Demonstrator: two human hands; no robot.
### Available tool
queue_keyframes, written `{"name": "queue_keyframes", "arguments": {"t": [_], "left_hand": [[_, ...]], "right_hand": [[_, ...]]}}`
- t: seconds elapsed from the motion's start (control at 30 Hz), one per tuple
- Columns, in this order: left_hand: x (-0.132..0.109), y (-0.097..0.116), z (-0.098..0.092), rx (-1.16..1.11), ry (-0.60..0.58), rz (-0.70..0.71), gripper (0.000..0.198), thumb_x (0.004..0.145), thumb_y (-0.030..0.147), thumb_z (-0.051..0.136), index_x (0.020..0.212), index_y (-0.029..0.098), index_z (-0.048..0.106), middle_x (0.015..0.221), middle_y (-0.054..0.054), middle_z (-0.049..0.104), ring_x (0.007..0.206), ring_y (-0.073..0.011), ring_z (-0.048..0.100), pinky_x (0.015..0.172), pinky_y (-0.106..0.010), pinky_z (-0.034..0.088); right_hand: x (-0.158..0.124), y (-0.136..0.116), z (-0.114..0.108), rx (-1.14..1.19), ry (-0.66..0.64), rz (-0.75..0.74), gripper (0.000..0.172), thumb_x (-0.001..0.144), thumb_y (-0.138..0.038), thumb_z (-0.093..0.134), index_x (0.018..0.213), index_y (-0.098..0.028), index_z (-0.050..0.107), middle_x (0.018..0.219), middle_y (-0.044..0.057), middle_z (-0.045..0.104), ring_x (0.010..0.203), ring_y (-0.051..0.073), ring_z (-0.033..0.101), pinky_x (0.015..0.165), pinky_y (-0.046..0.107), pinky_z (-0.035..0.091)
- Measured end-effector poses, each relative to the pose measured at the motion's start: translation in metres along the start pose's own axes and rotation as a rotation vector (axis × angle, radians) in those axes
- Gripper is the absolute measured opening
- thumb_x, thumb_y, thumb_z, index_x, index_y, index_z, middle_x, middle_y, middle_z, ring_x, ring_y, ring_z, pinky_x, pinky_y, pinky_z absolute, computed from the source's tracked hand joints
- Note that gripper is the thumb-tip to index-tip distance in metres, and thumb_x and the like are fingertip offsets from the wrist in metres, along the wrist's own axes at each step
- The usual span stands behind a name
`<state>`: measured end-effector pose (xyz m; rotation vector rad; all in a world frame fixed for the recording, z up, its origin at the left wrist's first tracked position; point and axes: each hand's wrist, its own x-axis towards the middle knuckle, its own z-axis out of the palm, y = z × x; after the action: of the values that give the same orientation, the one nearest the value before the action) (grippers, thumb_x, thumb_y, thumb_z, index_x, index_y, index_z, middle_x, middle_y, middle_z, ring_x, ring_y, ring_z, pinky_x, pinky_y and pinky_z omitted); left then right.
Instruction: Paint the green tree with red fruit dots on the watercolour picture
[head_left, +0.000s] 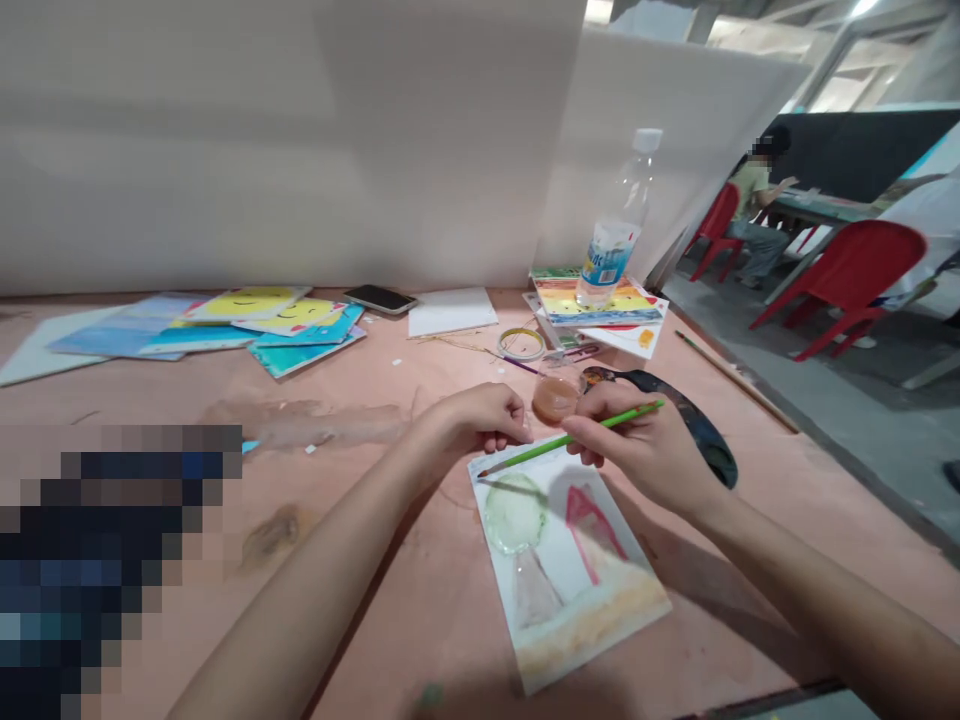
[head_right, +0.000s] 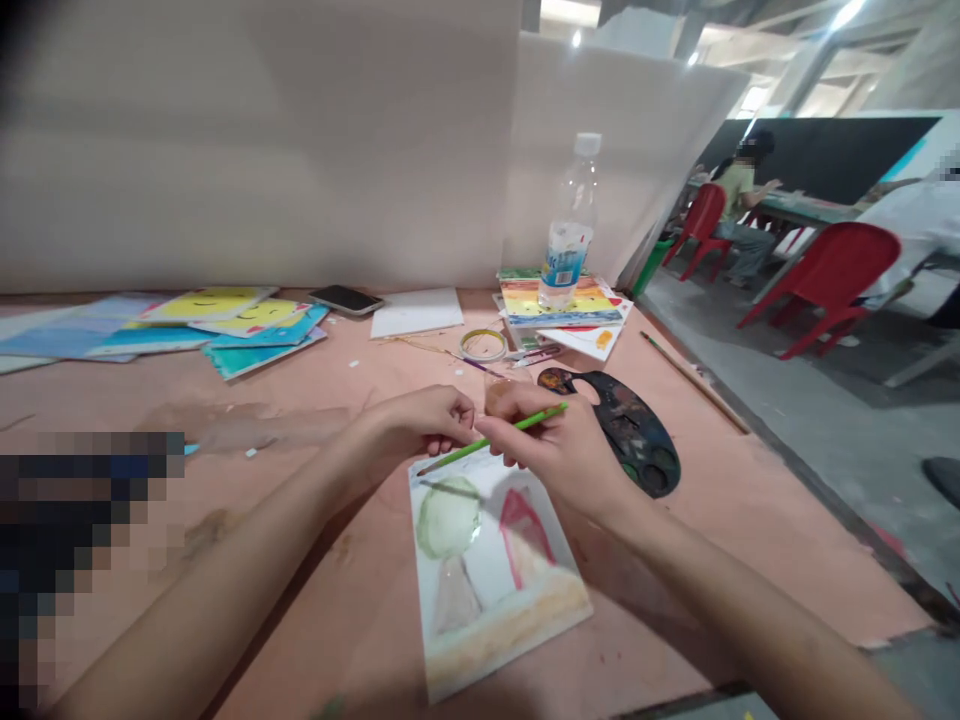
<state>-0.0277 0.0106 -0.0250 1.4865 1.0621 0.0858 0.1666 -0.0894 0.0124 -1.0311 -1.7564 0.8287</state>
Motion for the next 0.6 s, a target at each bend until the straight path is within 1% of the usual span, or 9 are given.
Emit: {"name": "queue_keyframes", "arguments": {"t": [0.07,0.2,0.4,0.6], "left_hand": [[0.004,-0.005,-0.001,-0.014,-0.006,0.009,0.026,0.060,0.027,0.079,0.063,0.017,0.055,0.047,0.005,0.052,0.039,-0.0066,0.047,0.039,-0.018,0.035],[0.011,-0.013,-0.004,-0.017,-0.040,0.028,0.027,0.062,0.029,0.082,0.065,0.016,0.057,0.048,0.004,0.055,0.040,-0.0070,0.049,0.039,-0.019,0.037],[0.013,-0.009,-0.004,-0.005,-0.059,0.020,0.031,0.060,0.028,0.086,0.065,0.017,0.057,0.047,0.003,0.057,0.041,-0.0087,0.052,0.040,-0.019,0.039],[0.016,-0.011,-0.005,0.001,-0.073,0.026,0.024,0.065,0.023,0.081,0.066,0.016,0.058,0.049,0.003,0.058,0.040,-0.0080,0.051,0.040,-0.019,0.041]], "right_hand": [[0.001,-0.001,0.007,-0.016,-0.027,-0.024,0.027,0.092,-0.028,0.065,0.067,-0.018,0.063,0.060,-0.002,0.061,0.051,0.009,0.057,0.049,0.019,0.044],[-0.001,-0.002,0.008,-0.006,-0.026,-0.016,0.025,0.091,-0.027,0.066,0.067,-0.018,0.065,0.058,-0.003,0.063,0.050,0.008,0.058,0.048,0.018,0.043],[-0.005,0.001,0.007,-0.041,-0.015,-0.006,0.027,0.091,-0.029,0.066,0.067,-0.019,0.065,0.059,-0.003,0.064,0.052,0.009,0.059,0.049,0.018,0.045],[-0.005,0.004,0.006,-0.060,0.013,-0.020,0.025,0.091,-0.026,0.066,0.067,-0.019,0.063,0.060,-0.004,0.061,0.052,0.008,0.056,0.049,0.017,0.043]]}}
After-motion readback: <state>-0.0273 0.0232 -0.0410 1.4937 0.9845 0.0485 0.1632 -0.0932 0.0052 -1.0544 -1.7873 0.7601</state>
